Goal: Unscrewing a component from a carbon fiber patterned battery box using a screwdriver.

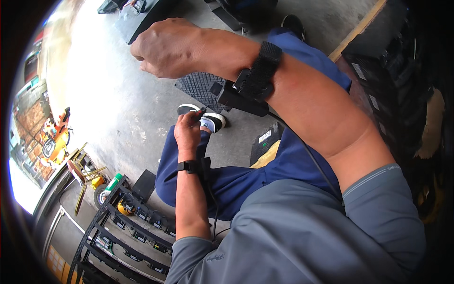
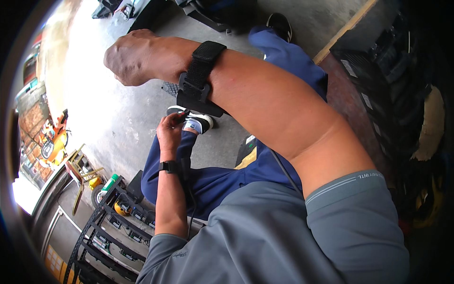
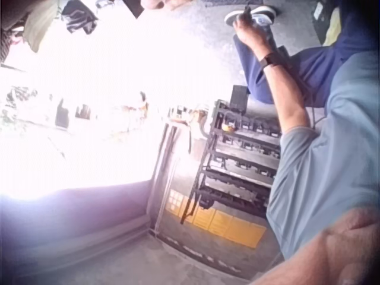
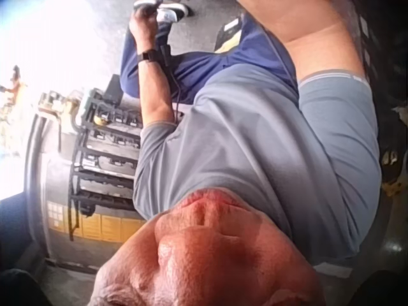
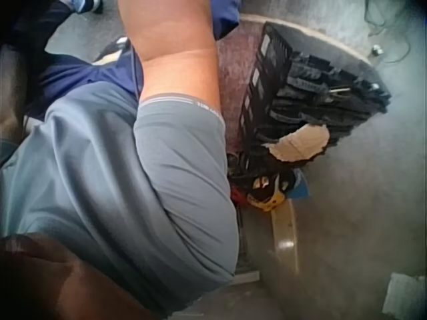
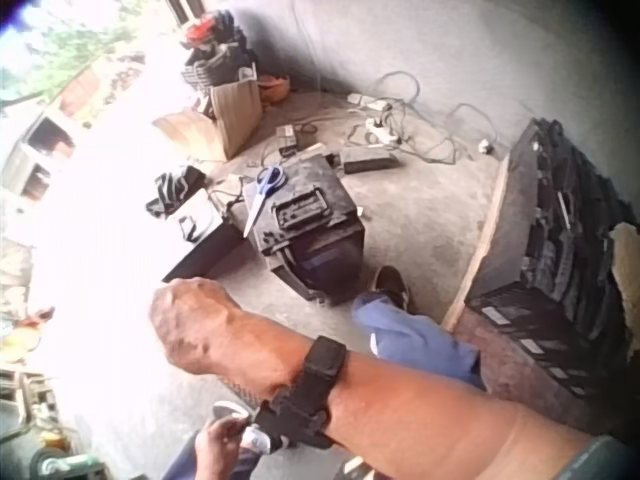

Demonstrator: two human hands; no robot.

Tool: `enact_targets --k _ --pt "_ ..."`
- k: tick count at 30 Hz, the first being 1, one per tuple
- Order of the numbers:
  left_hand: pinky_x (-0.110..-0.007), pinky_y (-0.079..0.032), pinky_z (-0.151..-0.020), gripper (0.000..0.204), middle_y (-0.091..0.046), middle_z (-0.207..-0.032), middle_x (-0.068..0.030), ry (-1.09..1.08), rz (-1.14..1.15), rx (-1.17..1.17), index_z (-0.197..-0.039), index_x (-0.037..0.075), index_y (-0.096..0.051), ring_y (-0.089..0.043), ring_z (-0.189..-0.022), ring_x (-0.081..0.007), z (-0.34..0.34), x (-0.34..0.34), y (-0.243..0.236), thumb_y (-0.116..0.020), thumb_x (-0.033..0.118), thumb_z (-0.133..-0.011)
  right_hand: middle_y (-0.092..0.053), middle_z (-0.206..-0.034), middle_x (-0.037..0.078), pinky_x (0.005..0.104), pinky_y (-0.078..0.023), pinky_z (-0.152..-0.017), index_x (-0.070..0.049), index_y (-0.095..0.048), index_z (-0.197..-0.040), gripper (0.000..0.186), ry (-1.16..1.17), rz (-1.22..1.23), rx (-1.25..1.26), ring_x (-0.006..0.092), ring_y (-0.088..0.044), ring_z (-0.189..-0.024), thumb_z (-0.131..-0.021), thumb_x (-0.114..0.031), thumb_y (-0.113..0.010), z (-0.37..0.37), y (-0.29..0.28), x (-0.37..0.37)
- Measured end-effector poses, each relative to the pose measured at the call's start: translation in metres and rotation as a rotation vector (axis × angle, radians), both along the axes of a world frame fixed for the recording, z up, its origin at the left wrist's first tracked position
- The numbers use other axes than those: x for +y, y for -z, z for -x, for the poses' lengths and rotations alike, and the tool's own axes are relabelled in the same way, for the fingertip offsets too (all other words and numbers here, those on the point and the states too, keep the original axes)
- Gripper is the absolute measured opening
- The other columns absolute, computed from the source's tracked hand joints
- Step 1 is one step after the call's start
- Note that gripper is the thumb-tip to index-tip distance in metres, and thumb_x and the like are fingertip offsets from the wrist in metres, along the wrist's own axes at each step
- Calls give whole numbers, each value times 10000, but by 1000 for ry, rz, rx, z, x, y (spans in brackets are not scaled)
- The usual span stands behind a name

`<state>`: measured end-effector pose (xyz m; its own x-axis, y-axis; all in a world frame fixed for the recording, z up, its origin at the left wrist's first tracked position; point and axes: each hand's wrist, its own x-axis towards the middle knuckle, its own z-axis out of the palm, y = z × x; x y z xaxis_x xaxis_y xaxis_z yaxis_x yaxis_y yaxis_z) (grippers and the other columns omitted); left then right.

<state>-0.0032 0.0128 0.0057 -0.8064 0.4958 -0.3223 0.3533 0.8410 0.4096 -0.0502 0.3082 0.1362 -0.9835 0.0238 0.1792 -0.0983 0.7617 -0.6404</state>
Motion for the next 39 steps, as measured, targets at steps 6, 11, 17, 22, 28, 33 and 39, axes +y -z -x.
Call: enact_targets --k 6,11,17,22,28,33,39 --pt "-410 -547 -827 368 -690 -1034 -109 -37 56 12 -1095 116 -723 -691 -942 -320 -5 -2 -3 -723 3 -745 -746 -857 118 356 -622 -722 -41 -732 -1029 204 -29 19 -13 232 -752 -782 -987 -217 -637 1 1 -2" --pt "-416 -543 -821 353 -687 -1018 -115 -24 75 27 -1112 109 -722 -683 -929 -324 -5 -1 -9 -741 62 -763 -746 -861 116 358 -624 -713 -45 -732 -1027 201 -38 27 -25 228 -751 -782 -990 -214 -630 1 0 2" --pt "-376 -543 -768 351 -695 -901 -137 -132 -6 -10 -1108 23 -716 -685 -820 -267 1 -3 -58 -784 124 -779 -749 -883 127 367 -624 -741 -45 -734 -1045 203 -24 23 -17 241 -752 -784 -984 -217 -645 0 -3 2" --pt "-285 -509 -670 332 -655 -770 -67 -272 -102 -217 -1094 -27 -711 -602 -695 -120 -3 -6 -89 -799 145 -824 -752 -889 138 367 -623 -747 -43 -737 -1039 189 -19 29 32 251 -755 -789 -971 -204 -666 -2 2 2" --pt "-295 -510 -663 350 -655 -767 -72 -266 -94 -185 -1115 -20 -714 -608 -686 -137 -37 -3 -67 -802 154 -824 -753 -887 138 359 -624 -736 -43 -739 -1022 172 -7 54 77 246 -756 -786 -960 -192 -679 -4 1 1" --pt "-301 -520 -682 373 -676 -779 -97 -304 -80 -155 -1118 -14 -716 -639 -694 -157 -47 -2 -47 -814 182 -816 -753 -877 129 348 -625 -728 -46 -737 -1016 164 -11 48 78 236 -756 -774 -956 -189 -685 -8 1 2" --pt "-360 -543 -715 361 -709 -854 -132 -226 -2 -116 -1107 10 -719 -691 -745 -251 -53 -2 -40 -814 165 -796 -756 -985 117 392 -611 -809 -88 -728 -1106 207 -17 36 -47 239 -743 -870 -982 -230 -644 -8 -4 5"
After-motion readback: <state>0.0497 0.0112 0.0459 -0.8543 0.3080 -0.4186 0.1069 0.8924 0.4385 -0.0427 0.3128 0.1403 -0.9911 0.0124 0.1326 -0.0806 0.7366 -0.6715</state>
